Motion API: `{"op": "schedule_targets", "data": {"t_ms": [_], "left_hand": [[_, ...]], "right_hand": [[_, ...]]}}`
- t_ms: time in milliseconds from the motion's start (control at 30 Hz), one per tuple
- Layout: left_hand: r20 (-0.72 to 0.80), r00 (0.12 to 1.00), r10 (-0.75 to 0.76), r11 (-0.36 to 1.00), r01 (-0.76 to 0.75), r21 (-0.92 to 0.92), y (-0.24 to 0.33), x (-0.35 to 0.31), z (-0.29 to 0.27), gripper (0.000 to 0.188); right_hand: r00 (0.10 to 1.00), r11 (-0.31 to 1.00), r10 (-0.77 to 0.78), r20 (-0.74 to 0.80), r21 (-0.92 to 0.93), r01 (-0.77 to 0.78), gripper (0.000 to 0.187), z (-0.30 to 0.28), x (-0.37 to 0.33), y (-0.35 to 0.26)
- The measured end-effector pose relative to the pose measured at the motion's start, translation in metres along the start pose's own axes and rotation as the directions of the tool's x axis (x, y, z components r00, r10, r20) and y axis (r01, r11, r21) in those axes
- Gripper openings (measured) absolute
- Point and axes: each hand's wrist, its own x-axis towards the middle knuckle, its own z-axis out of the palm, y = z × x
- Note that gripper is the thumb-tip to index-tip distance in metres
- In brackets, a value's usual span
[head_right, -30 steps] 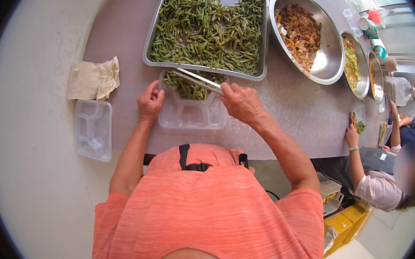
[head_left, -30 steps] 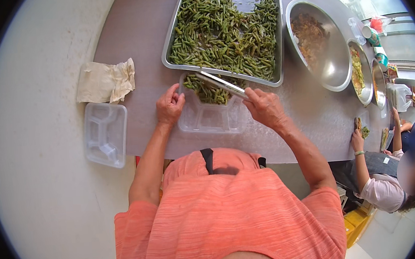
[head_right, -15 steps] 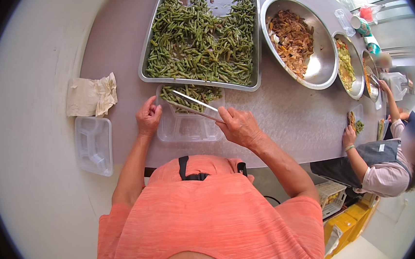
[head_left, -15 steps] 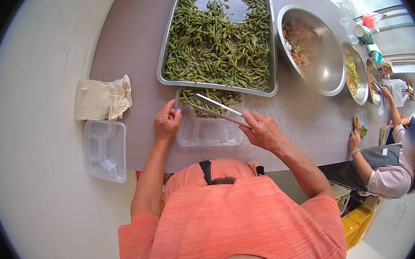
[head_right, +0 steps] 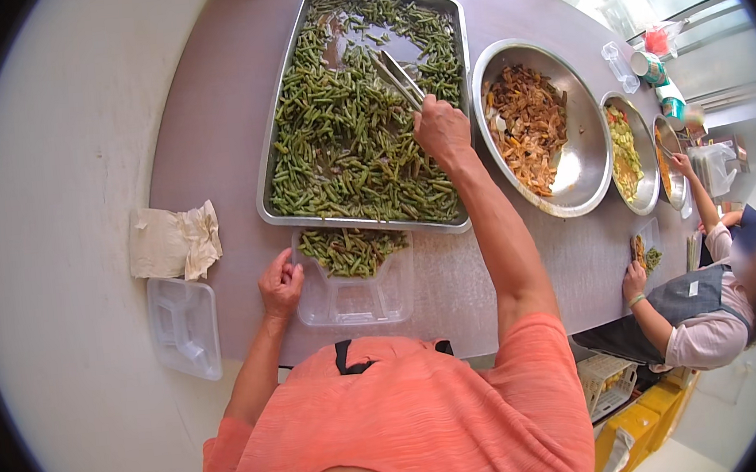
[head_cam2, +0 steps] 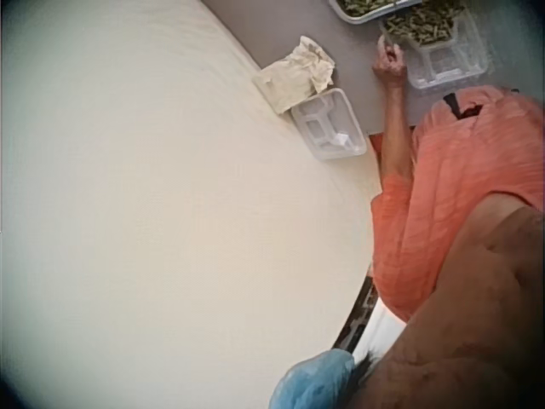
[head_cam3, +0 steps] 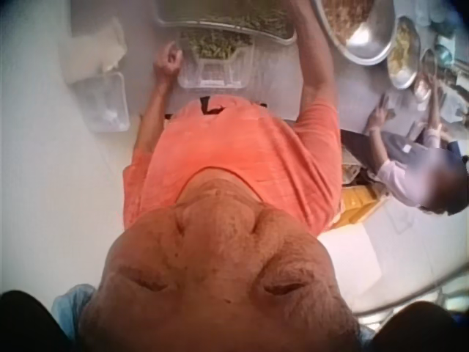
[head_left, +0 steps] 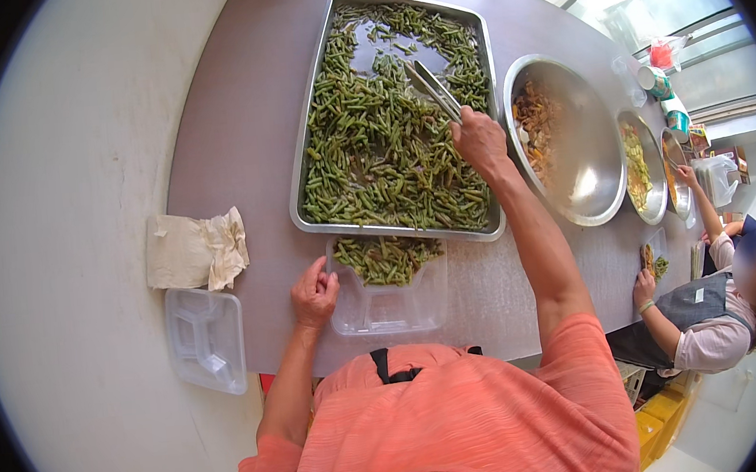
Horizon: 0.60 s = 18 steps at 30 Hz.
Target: The person uses tongs to transfer green beans and other cooked food items from large metal trays into small plastic containers. The person repeatedly fills containers with green beans, then adds other items from adjacent bowls, and places the filled containers aside.
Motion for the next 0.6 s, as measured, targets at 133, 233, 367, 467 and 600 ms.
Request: {"op": "schedule_targets", "data": {"t_ms": [133,233,367,467,600], "left_hand": [[0.027,0.999,-0.033,0.999,0.033,-0.013,0.001,-0.001,-0.001,0.037],[0.015,0.998,-0.062,0.998,0.063,-0.021,0.000,-0.004,0.001,0.038],[0.010,0.996,-0.087,0.995,0.087,-0.048,0.000,-0.005,0.000,0.038],[0.010,0.997,-0.074,0.996,0.075,-0.055,0.002,-0.001,0.002,0.038],[-0.016,0.998,-0.060,0.997,0.059,-0.042,0.000,-0.002,0.002,0.037]], "right_hand": [[0.998,0.994,0.033,0.046,-0.102,-0.028,0.016,0.023,0.060,-0.004],[0.995,0.991,0.039,0.090,-0.130,-0.027,0.016,0.026,0.073,-0.005],[0.988,0.995,0.100,0.116,-0.014,-0.099,0.019,0.010,0.060,-0.003],[0.993,0.975,0.085,0.081,0.197,-0.099,0.024,-0.006,0.033,0.010],[0.995,0.895,0.053,0.082,0.437,-0.084,0.023,-0.038,-0.021,0.002]]}}
